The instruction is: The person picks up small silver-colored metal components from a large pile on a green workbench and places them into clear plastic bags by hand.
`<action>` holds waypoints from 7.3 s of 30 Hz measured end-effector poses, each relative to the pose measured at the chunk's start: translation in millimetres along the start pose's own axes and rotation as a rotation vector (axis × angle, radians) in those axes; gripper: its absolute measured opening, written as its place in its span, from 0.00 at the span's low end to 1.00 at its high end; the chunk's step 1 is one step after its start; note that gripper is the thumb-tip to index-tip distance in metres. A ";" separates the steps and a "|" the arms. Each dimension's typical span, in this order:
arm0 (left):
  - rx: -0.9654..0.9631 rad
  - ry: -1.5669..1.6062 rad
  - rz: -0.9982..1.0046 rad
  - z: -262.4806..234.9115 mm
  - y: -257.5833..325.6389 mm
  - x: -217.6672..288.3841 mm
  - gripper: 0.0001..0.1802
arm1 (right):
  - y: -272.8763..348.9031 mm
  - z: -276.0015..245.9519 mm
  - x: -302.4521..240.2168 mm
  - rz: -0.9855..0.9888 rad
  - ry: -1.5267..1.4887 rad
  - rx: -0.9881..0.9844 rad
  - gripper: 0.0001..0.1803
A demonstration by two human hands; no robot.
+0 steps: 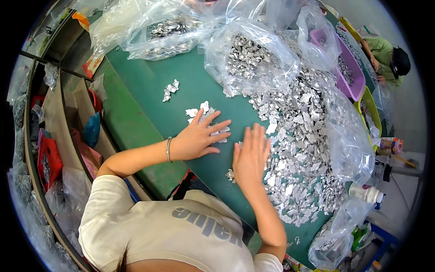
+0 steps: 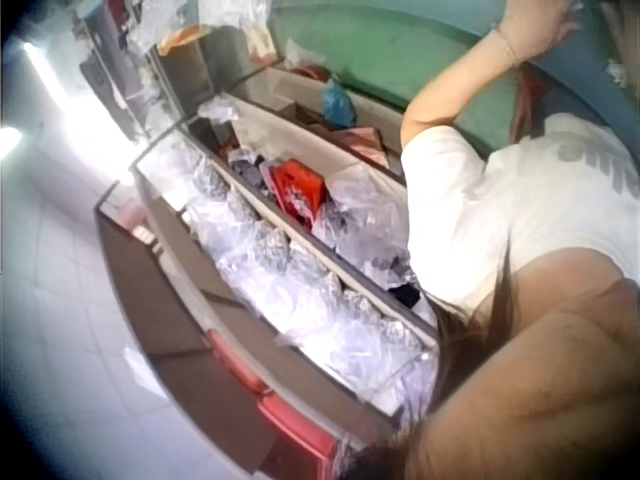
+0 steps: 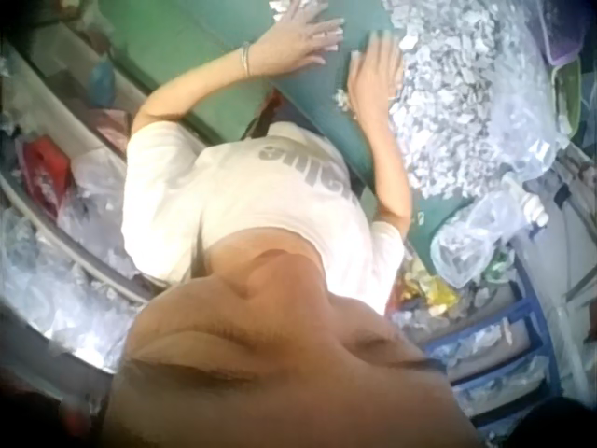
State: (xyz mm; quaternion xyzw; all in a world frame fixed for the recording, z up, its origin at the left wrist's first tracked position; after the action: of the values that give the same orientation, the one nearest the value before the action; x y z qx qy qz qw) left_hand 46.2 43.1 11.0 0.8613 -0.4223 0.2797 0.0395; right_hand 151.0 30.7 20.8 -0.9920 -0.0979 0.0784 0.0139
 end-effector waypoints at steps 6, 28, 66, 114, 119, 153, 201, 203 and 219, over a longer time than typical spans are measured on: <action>0.026 -0.005 -0.090 0.4 16.4 -5.1 0.27 | 12.5 13.5 4.1 0.117 0.173 -0.085 0.33; 0.092 0.164 -0.132 -10.7 -25.6 -18.5 0.28 | -15.2 -5.2 5.6 -0.032 -0.195 0.155 0.20; -0.073 0.039 -0.051 8.3 -37.9 -9.9 0.27 | 8.1 11.6 -17.5 -0.121 -0.392 -0.102 0.34; 1.887 1.095 -0.272 15.9 146.5 -18.2 0.29 | -57.5 12.6 -96.2 -0.150 -0.516 0.264 0.21; 1.898 1.111 -0.245 15.1 147.3 -19.0 0.30 | -56.6 35.4 -124.4 -0.401 -0.364 0.100 0.19; 1.016 1.335 -0.304 0.8 -9.0 119.5 0.20 | 96.4 -86.0 22.3 0.093 -1.366 0.599 0.16; 0.098 0.289 -0.029 52.7 -3.7 102.6 0.18 | 147.5 -37.0 81.7 0.261 0.088 0.153 0.19; 0.150 0.374 -0.021 43.1 0.2 90.9 0.18 | 151.2 -39.6 85.4 0.287 0.069 0.189 0.20; -0.072 0.159 0.187 57.0 -62.1 122.7 0.26 | 178.1 -47.7 115.2 0.377 -0.195 0.324 0.08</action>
State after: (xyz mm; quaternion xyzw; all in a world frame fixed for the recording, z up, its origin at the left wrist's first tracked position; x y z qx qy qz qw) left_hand 178.0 -21.0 36.7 0.7912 -0.5062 0.3343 0.0774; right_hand 304.3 -121.9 42.6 -0.9653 0.1014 0.1895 0.1481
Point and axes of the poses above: each hand's wrist, its own y-axis away from the middle knuckle, its own z-axis out of the palm, x = y × z, the point moved 10 cm from there along -y, towards the middle knuckle, and after that the axes turned 11 degrees about y, right-handed, at the moved point
